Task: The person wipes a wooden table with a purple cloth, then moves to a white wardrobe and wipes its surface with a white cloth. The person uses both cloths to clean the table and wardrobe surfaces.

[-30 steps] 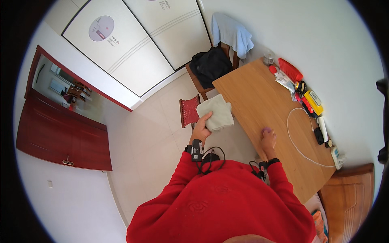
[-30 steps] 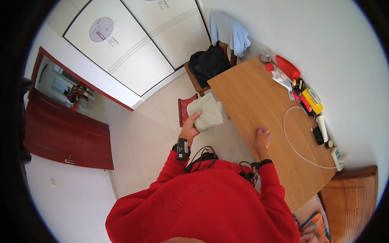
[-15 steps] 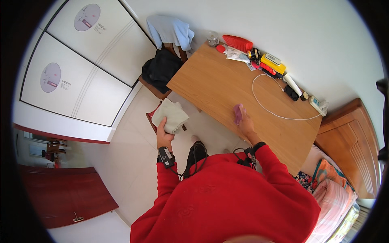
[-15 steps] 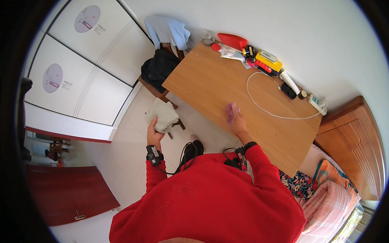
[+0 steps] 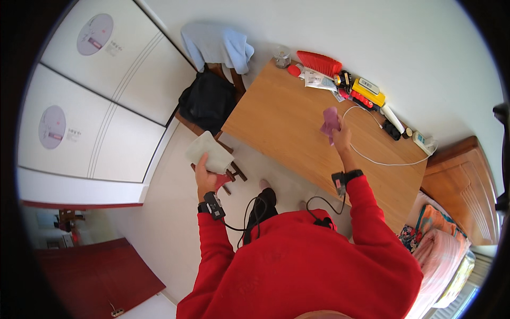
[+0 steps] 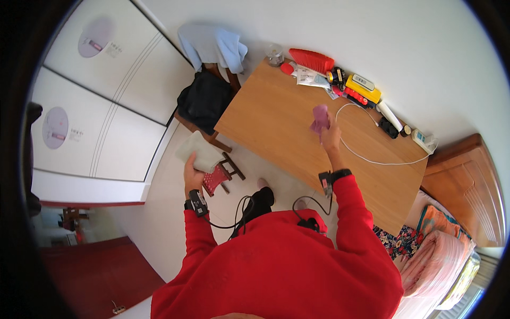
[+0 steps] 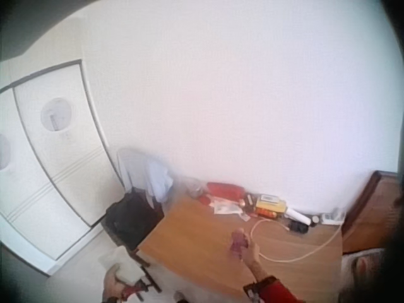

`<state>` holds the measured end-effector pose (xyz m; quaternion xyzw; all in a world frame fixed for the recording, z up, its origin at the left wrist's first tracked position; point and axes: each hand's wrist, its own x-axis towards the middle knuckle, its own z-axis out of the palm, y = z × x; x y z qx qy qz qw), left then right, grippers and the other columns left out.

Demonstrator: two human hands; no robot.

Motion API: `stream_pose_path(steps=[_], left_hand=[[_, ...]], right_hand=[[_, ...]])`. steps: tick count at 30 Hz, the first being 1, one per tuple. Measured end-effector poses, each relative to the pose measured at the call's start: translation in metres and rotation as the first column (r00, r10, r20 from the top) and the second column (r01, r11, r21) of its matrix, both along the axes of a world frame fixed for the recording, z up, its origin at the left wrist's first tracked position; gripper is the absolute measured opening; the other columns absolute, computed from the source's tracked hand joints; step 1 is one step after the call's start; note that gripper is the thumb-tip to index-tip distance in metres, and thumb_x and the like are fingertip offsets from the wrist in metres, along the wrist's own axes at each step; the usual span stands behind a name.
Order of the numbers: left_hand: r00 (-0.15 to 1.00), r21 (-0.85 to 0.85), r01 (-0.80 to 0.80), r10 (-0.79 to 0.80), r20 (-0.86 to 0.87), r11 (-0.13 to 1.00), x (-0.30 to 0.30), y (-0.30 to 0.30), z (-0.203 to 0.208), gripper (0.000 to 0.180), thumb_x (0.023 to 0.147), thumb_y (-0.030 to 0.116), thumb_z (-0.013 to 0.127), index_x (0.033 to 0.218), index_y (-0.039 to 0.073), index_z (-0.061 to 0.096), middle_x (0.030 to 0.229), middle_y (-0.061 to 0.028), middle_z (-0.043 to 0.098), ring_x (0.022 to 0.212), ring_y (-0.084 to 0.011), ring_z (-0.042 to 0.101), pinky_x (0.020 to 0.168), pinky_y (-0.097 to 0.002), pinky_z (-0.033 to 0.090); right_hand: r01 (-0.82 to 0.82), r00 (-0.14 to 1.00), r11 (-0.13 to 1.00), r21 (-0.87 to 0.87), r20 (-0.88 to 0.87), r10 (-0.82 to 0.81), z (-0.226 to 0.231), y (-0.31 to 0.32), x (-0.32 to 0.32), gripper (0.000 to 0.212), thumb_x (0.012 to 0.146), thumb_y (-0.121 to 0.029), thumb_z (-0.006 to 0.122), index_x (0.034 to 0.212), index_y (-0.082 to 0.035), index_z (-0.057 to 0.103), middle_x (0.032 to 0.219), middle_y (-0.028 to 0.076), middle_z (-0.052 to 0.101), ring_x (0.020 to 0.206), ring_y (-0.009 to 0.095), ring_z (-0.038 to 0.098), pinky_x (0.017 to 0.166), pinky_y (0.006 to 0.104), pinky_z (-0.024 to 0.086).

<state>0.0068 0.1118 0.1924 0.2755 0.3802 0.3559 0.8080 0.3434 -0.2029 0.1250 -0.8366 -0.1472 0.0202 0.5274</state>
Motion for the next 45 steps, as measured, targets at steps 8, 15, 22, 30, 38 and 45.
stream_pose_path(steps=[8, 15, 22, 30, 38, 45], left_hand=[[0.964, 0.243, 0.200, -0.147, -0.220, 0.949, 0.054, 0.091, -0.045, 0.049, 0.087, 0.016, 0.063, 0.131, 0.003, 0.045, 0.119, -0.0088, 0.057, 0.104, -0.0225, 0.057, 0.090, -0.0370, 0.046], [0.777, 0.334, 0.448, -0.175, -0.605, 0.829, 0.126, 0.102, -0.112, 0.038, 0.085, 0.017, 0.064, 0.117, -0.002, 0.057, 0.105, -0.0100, 0.064, 0.091, -0.0209, 0.061, 0.080, -0.0333, 0.047], [0.509, 0.524, 0.848, 0.145, -0.848, 0.086, 0.130, 0.088, -0.126, 0.042, 0.075, 0.015, 0.071, 0.115, 0.005, 0.062, 0.131, -0.0191, 0.045, 0.122, -0.0386, 0.041, 0.101, -0.0454, 0.037], [0.520, 0.518, 0.854, 0.030, -0.854, -0.055, 0.122, 0.103, -0.108, 0.057, 0.069, 0.011, 0.074, 0.124, 0.013, 0.058, 0.135, -0.0181, 0.041, 0.126, -0.0418, 0.037, 0.103, -0.0452, 0.037], [0.473, 0.475, 0.877, -0.042, -0.880, -0.076, 0.118, 0.111, -0.100, 0.057, 0.072, 0.009, 0.073, 0.127, 0.012, 0.055, 0.140, -0.0170, 0.037, 0.129, -0.0410, 0.033, 0.103, -0.0443, 0.037], [0.522, 0.525, 0.849, -0.057, -0.851, -0.062, 0.117, 0.112, -0.099, 0.058, 0.074, 0.004, 0.070, 0.128, 0.015, 0.054, 0.138, -0.0172, 0.038, 0.128, -0.0425, 0.035, 0.102, -0.0448, 0.039]], right_hand=[[0.195, 0.976, 0.787, -0.586, 0.036, -0.215, -0.030, 0.041, 0.043, 0.060, 0.082, -0.006, 0.054, 0.139, -0.015, 0.038, 0.129, 0.015, 0.054, 0.115, 0.039, 0.052, 0.092, 0.0457, 0.046], [0.219, 0.974, 0.727, -0.651, 0.098, -0.206, -0.060, 0.069, 0.021, 0.059, 0.083, -0.001, 0.051, 0.139, -0.017, 0.038, 0.136, 0.011, 0.048, 0.125, 0.036, 0.043, 0.099, 0.0446, 0.041], [0.205, 0.970, 0.682, -0.702, 0.055, -0.236, -0.058, 0.126, 0.042, 0.060, 0.084, -0.005, 0.054, 0.140, -0.020, 0.037, 0.131, 0.014, 0.053, 0.124, 0.036, 0.044, 0.097, 0.0442, 0.043], [-0.009, 0.970, 0.812, -0.583, 0.193, 0.150, -0.086, 0.282, 0.080, 0.061, 0.080, -0.006, 0.061, 0.137, -0.018, 0.043, 0.132, 0.011, 0.053, 0.124, 0.032, 0.046, 0.104, 0.0403, 0.036], [-0.121, 0.981, 0.821, -0.558, 0.059, 0.185, -0.063, 0.361, 0.129, 0.068, 0.074, -0.008, 0.069, 0.136, -0.022, 0.045, 0.132, 0.012, 0.053, 0.121, 0.035, 0.048, 0.097, 0.0441, 0.043], [-0.168, 0.916, 0.804, -0.571, 0.212, 0.342, -0.074, 0.370, 0.153, 0.049, 0.077, -0.007, 0.062, 0.125, -0.018, 0.058, 0.131, 0.010, 0.053, 0.119, 0.035, 0.049, 0.102, 0.0391, 0.039]])
